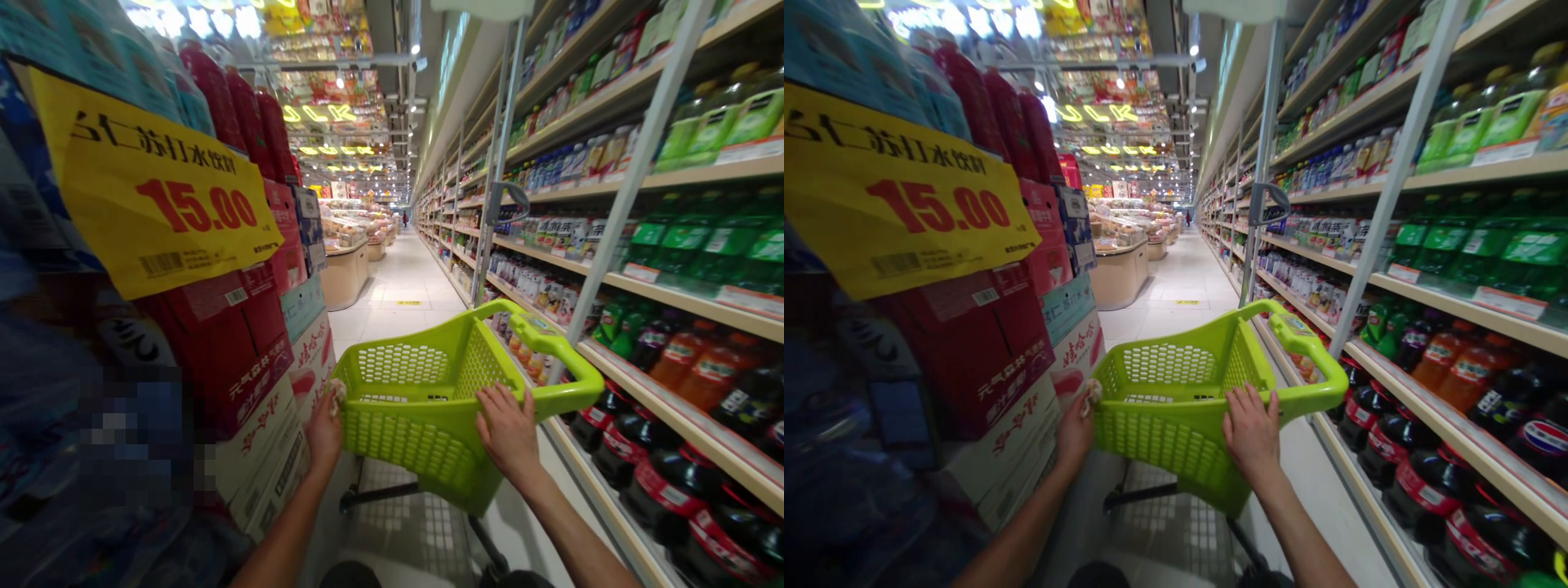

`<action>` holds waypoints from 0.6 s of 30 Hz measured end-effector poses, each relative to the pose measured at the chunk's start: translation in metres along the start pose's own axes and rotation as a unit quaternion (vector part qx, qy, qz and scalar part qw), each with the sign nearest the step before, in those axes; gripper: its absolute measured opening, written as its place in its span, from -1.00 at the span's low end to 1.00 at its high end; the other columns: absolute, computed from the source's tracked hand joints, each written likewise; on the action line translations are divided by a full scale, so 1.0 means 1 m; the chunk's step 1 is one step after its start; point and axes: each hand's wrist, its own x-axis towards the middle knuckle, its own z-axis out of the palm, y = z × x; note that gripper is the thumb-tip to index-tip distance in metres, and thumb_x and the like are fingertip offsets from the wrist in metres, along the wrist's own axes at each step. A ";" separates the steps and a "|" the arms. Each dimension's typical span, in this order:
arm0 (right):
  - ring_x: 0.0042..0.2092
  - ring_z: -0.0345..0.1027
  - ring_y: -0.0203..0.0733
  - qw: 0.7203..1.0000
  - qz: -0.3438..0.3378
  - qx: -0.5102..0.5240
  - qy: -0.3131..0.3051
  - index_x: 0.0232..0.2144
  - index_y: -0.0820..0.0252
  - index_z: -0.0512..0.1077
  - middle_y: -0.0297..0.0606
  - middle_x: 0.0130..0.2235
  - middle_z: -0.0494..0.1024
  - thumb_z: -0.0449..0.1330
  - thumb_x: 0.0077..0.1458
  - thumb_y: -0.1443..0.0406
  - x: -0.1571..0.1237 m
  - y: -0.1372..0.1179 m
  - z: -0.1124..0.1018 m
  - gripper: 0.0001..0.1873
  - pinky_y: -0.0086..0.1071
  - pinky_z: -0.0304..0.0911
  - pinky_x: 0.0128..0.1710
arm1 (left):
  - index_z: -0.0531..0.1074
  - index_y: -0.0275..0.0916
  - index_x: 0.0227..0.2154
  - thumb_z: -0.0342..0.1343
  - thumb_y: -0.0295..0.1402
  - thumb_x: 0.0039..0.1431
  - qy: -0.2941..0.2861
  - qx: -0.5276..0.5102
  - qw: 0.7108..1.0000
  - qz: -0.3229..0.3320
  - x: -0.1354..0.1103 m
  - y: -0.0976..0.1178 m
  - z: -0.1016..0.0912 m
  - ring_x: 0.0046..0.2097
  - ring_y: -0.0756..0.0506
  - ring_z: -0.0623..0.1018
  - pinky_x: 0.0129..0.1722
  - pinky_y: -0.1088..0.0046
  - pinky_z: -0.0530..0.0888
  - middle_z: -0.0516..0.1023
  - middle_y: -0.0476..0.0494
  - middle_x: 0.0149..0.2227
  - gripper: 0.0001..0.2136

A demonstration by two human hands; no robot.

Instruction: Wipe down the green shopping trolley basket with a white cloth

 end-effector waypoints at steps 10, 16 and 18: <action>0.21 -0.13 -0.06 0.969 0.009 0.248 0.007 0.20 0.20 -0.19 -0.10 0.23 -0.08 -0.02 0.02 0.36 -0.069 -0.042 0.027 -0.29 -0.16 0.12 0.07 | 0.26 -0.25 -0.01 -0.14 -0.12 0.12 -0.377 -0.411 0.819 -0.134 -0.101 0.146 0.070 0.00 -0.13 0.40 0.00 0.28 0.33 0.35 -0.25 0.04 -0.56; 0.15 0.03 -0.07 0.976 0.006 0.143 0.162 0.09 0.13 0.13 -0.15 0.14 0.17 -0.03 0.06 0.38 -0.036 0.036 -0.018 -0.49 -0.08 0.08 0.08 | 0.13 -0.30 0.09 -0.04 -0.24 0.05 -0.394 -0.141 0.907 -0.034 -0.068 0.130 0.063 0.17 -0.18 0.17 0.14 0.18 0.10 0.19 -0.28 0.14 -0.49; 0.16 0.00 -0.02 0.970 0.050 0.070 0.229 0.04 0.14 0.21 -0.15 0.17 0.12 0.01 0.05 0.37 -0.015 0.063 -0.033 -0.54 -0.04 0.01 0.10 | 0.09 -0.31 0.10 -0.01 -0.38 -0.01 -0.304 0.041 0.951 0.032 -0.045 0.111 0.059 0.22 -0.18 0.02 0.18 0.12 -0.08 0.05 -0.26 0.20 -0.46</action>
